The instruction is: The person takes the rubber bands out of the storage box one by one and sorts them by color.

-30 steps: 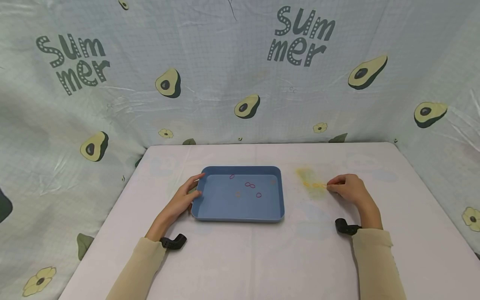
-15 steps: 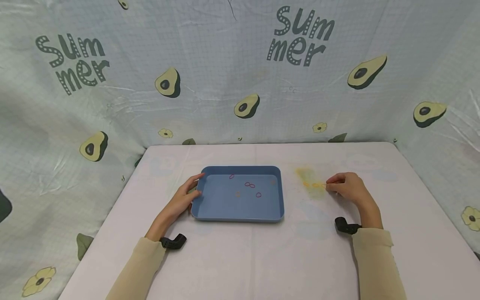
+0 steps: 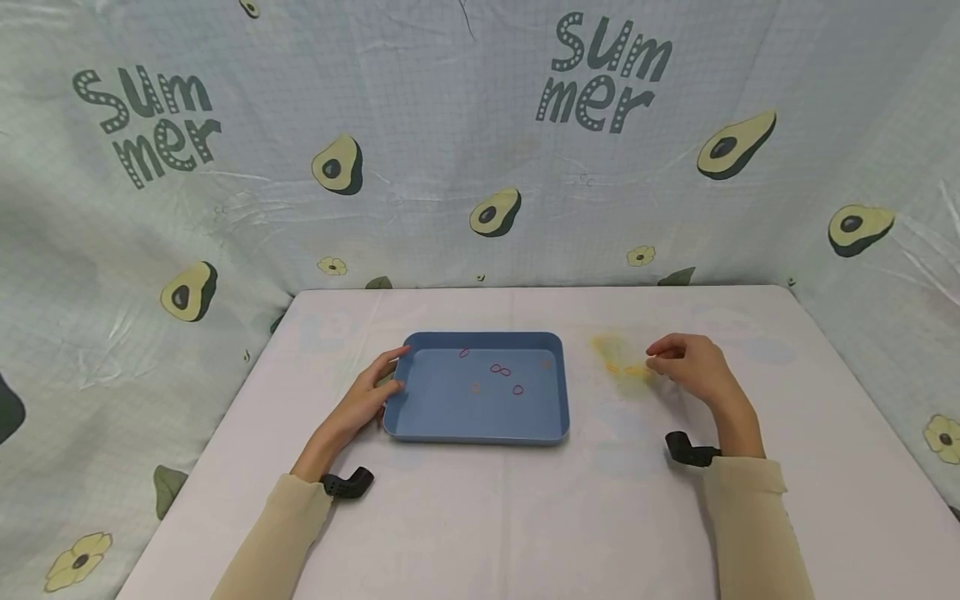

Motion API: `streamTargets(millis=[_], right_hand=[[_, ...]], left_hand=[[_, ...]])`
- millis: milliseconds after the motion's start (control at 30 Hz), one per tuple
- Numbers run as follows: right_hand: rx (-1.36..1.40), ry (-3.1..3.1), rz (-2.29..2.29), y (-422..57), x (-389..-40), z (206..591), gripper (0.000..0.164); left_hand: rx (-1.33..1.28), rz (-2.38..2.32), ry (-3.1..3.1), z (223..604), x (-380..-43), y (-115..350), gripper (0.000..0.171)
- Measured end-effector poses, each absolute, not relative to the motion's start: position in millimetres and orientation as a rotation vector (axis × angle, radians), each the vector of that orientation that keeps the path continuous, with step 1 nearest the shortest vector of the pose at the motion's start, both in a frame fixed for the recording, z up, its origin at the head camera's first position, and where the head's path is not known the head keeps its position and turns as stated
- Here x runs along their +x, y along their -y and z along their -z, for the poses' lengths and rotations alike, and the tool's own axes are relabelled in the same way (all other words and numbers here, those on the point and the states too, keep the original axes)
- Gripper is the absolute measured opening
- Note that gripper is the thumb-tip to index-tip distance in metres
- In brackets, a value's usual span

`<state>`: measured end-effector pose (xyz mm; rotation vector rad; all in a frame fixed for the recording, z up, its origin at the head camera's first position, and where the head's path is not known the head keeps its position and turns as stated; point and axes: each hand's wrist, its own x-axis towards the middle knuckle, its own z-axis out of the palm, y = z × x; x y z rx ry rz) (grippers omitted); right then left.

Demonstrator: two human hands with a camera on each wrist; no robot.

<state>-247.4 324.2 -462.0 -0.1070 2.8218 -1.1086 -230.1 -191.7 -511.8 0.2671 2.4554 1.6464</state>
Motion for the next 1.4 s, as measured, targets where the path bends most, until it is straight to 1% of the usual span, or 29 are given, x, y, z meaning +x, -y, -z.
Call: streamTargets(millis=[367, 500, 633, 800, 900, 1033, 1167, 1400], right_hand=[[-0.2, -2.921, 1.036, -298.3, -239.9, 436.7, 0.039], [-0.257, -2.927, 1.058, -289.6, -237.4, 432.1, 0.035], [-0.293, -2.942, 1.046, -280.8, -237.9, 429.5, 0.032], [-0.335, -2.939, 1.04, -274.5, -237.6, 429.2, 0.028], [-0.354, -2.918, 1.059, -271.4, -235.7, 428.4, 0.028], [-0.379, -2.923, 1.062, -265.8, -233.5, 427.3, 0.029], [-0.419, -2.943, 1.052, -257.8, -234.5, 426.4, 0.027], [-0.487, -2.936, 1.036, -240.1, -238.7, 426.6, 0.025]], left_hand=[[0.238, -1.629, -2.44, 508.3, -230.7, 190.9, 0.058], [0.245, -1.631, -2.427, 503.2, -228.4, 190.8, 0.059], [0.241, -1.622, -2.451, 500.3, -226.2, 190.3, 0.058], [0.25, -1.668, -2.429, 509.2, -228.3, 193.5, 0.055], [0.261, -1.676, -2.387, 500.6, -224.5, 191.3, 0.057], [0.263, -1.634, -2.405, 498.8, -225.1, 190.2, 0.058], [0.253, -1.65, -2.418, 512.0, -231.2, 192.8, 0.058], [0.265, -1.701, -2.408, 512.3, -228.8, 192.1, 0.057]])
